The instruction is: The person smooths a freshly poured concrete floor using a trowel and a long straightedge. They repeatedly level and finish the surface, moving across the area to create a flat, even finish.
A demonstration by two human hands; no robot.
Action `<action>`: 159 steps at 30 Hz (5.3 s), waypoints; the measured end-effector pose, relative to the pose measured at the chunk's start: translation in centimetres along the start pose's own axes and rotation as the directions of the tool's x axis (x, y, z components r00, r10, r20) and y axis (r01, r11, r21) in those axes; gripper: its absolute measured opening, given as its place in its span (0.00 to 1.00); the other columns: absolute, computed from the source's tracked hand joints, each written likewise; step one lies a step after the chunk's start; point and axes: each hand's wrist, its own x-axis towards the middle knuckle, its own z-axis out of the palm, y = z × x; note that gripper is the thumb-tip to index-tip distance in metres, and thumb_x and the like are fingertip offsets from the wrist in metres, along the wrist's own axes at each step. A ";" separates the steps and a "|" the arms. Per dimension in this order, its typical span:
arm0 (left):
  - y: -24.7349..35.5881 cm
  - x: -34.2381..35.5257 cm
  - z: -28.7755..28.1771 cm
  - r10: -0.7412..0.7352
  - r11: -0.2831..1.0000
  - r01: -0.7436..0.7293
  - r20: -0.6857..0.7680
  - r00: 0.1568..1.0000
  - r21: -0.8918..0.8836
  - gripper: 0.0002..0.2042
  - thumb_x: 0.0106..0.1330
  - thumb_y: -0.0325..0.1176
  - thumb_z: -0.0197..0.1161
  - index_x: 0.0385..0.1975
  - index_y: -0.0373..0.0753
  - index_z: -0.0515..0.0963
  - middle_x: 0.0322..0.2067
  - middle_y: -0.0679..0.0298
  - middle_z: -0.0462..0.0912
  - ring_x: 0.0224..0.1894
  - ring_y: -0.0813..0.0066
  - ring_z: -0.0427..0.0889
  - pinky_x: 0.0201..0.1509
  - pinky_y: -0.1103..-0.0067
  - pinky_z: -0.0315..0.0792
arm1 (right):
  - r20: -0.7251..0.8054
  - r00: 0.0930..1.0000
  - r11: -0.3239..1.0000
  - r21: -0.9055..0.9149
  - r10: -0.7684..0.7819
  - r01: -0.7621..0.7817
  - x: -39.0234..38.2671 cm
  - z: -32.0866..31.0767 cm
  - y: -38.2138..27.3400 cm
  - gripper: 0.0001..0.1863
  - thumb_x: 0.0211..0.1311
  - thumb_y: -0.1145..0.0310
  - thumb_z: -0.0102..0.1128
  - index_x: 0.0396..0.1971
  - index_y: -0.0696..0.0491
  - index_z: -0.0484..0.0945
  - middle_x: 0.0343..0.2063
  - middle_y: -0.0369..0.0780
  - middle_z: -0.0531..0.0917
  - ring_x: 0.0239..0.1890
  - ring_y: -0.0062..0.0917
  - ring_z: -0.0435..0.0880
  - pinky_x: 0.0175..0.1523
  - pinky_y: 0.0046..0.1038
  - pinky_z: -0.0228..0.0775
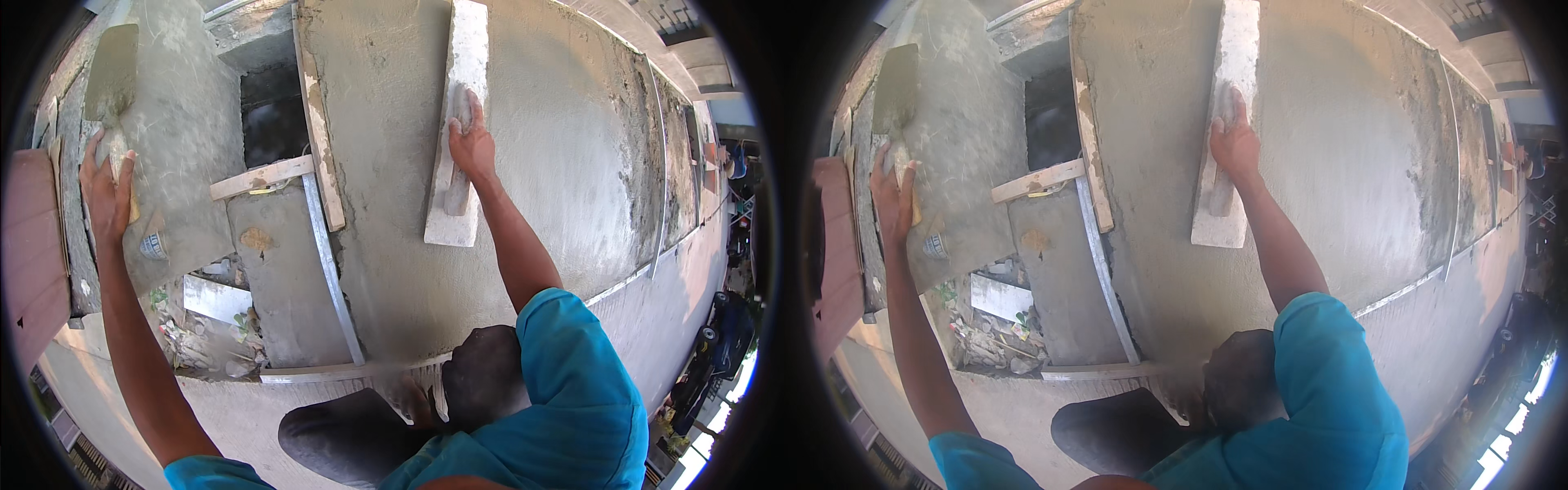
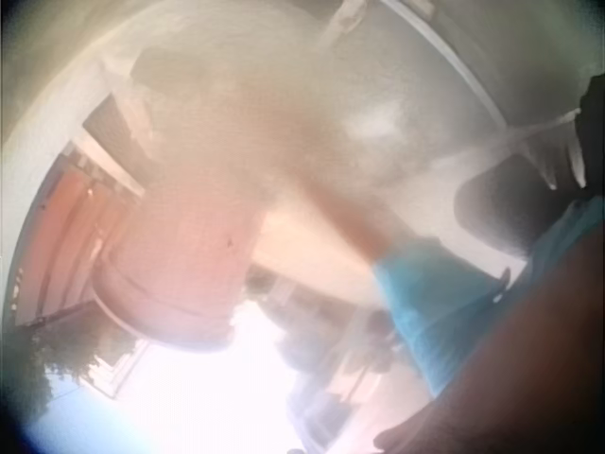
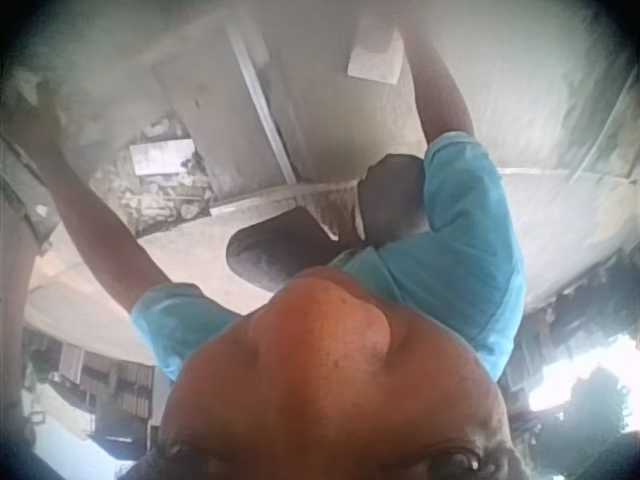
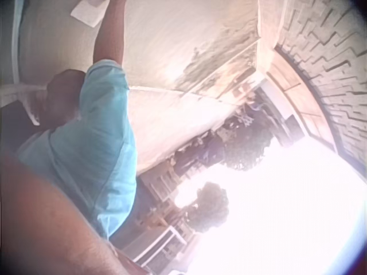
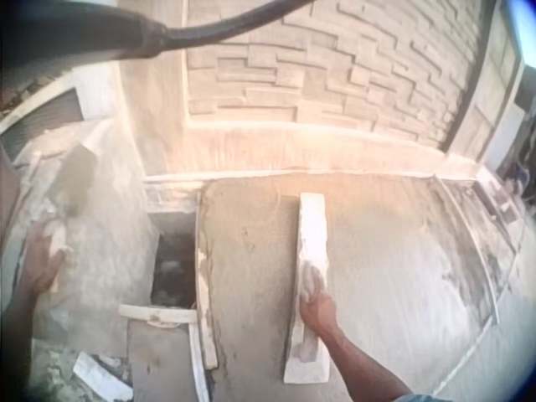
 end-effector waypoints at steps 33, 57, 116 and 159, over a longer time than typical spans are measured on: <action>0.0 -0.3 0.0 -0.006 0.997 0.005 0.006 1.000 0.075 0.24 0.75 0.49 0.53 0.54 0.31 0.78 0.71 0.55 0.60 0.73 0.55 0.54 0.75 0.62 0.48 | 0.203 0.977 0.952 0.305 -0.057 -0.008 15.5 1.4 -3.2 0.40 0.61 0.53 0.61 0.66 0.64 0.64 0.40 0.52 0.85 0.25 0.32 0.85 0.38 0.34 0.77; 1.1 0.0 -0.6 -0.013 1.000 0.013 -0.011 1.000 -0.006 0.23 0.73 0.46 0.56 0.51 0.29 0.79 0.70 0.54 0.62 0.72 0.53 0.56 0.75 0.63 0.49 | 0.194 0.964 0.977 0.146 -0.181 0.154 12.1 11.6 -15.4 0.41 0.61 0.53 0.59 0.67 0.65 0.61 0.44 0.58 0.84 0.45 0.43 0.87 0.57 0.36 0.73; 0.4 -0.4 0.0 -0.061 0.998 0.061 -0.023 0.998 0.004 0.26 0.73 0.51 0.55 0.51 0.30 0.80 0.70 0.57 0.63 0.72 0.55 0.57 0.75 0.64 0.50 | 0.076 0.994 0.995 0.045 0.081 -0.084 -0.4 5.5 -5.9 0.39 0.67 0.61 0.53 0.75 0.36 0.46 0.37 0.54 0.85 0.42 0.50 0.85 0.50 0.46 0.76; -3.9 0.5 1.9 0.084 0.996 -0.084 -0.004 0.996 0.004 0.23 0.75 0.47 0.53 0.53 0.31 0.80 0.69 0.53 0.63 0.72 0.56 0.59 0.76 0.66 0.50 | 0.289 0.955 0.991 -0.133 0.064 -0.026 -6.1 3.0 -2.9 0.38 0.69 0.58 0.52 0.75 0.30 0.45 0.44 0.56 0.81 0.46 0.51 0.84 0.52 0.47 0.76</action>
